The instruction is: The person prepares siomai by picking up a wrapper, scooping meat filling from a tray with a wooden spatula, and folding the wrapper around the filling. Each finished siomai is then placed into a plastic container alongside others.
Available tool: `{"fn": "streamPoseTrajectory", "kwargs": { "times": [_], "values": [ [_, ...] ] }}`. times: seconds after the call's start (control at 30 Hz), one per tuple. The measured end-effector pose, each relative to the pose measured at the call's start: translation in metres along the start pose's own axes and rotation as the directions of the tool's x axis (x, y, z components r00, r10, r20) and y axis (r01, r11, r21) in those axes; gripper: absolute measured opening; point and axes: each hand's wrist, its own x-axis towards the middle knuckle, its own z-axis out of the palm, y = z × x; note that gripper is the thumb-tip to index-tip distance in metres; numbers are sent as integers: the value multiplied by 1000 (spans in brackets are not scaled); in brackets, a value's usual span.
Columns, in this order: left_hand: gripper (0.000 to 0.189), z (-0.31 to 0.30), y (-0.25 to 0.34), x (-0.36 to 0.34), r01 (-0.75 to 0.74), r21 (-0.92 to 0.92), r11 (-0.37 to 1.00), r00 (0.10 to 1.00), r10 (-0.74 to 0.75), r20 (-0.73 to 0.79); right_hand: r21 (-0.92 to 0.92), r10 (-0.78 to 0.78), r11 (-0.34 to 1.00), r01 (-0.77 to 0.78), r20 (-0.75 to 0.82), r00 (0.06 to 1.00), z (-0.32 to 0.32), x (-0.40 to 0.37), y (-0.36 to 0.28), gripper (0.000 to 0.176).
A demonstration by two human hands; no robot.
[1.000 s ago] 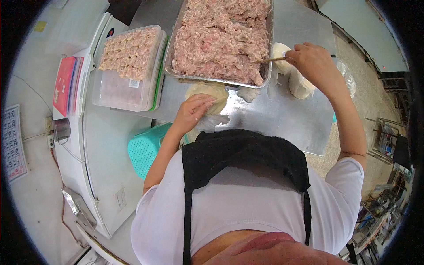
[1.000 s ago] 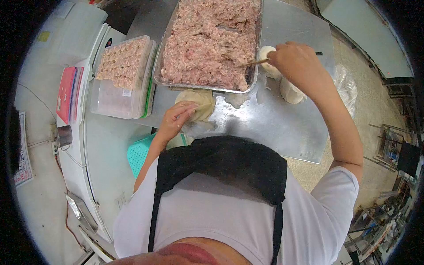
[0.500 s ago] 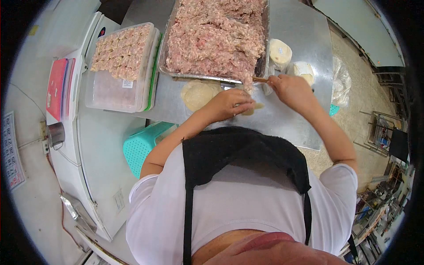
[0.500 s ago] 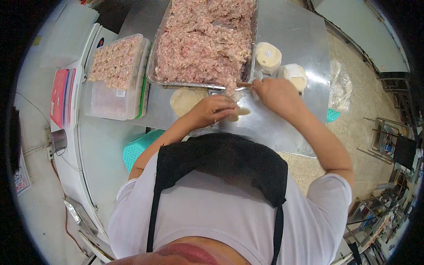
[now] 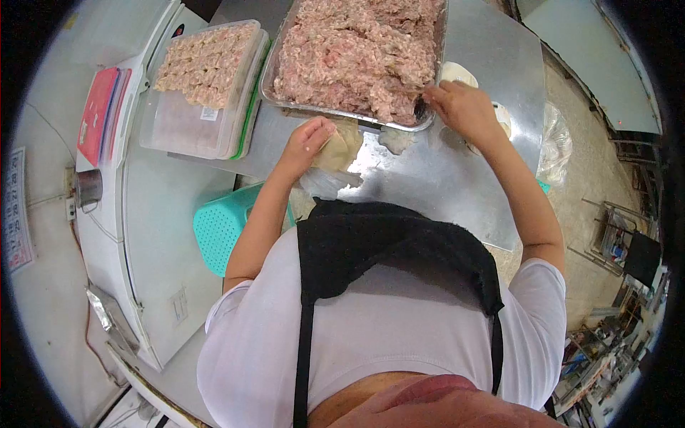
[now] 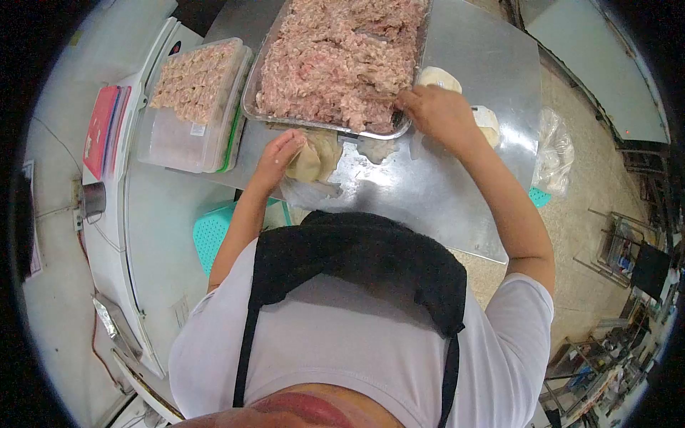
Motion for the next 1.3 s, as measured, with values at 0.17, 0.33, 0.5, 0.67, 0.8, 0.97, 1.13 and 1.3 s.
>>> {"fn": "streamPoseTrajectory", "kwargs": {
  "times": [0.17,0.33,0.5,0.67,0.8,0.97,1.13,1.3],
  "values": [
    [27,13,-3,-12,31,-168,985,994,-47,-94,7,-13,1000,12,126,992,11,-16,-41,18],
    [33,33,9,-4,-102,122,987,970,71,231,158,187,956,-248,324,927,7,-4,-43,27],
    [31,56,32,14,-366,129,922,928,353,119,253,222,918,-304,306,926,4,-7,-56,32],
    [33,19,39,11,-162,-171,972,986,164,0,477,339,731,-488,368,866,6,-7,-51,30],
    [29,-17,71,-12,105,-617,780,966,69,251,475,437,702,-531,302,847,-5,9,-49,32],
    [26,-29,38,-3,-466,611,640,866,471,166,333,486,797,-503,139,863,-18,40,-52,31],
    [22,-40,15,-7,-594,542,595,782,586,213,43,269,962,-269,-7,963,-34,54,-44,25],
    [19,-60,13,-13,-128,-31,991,982,131,138,-136,85,988,-73,88,992,-28,47,-37,25]
  ]
}}
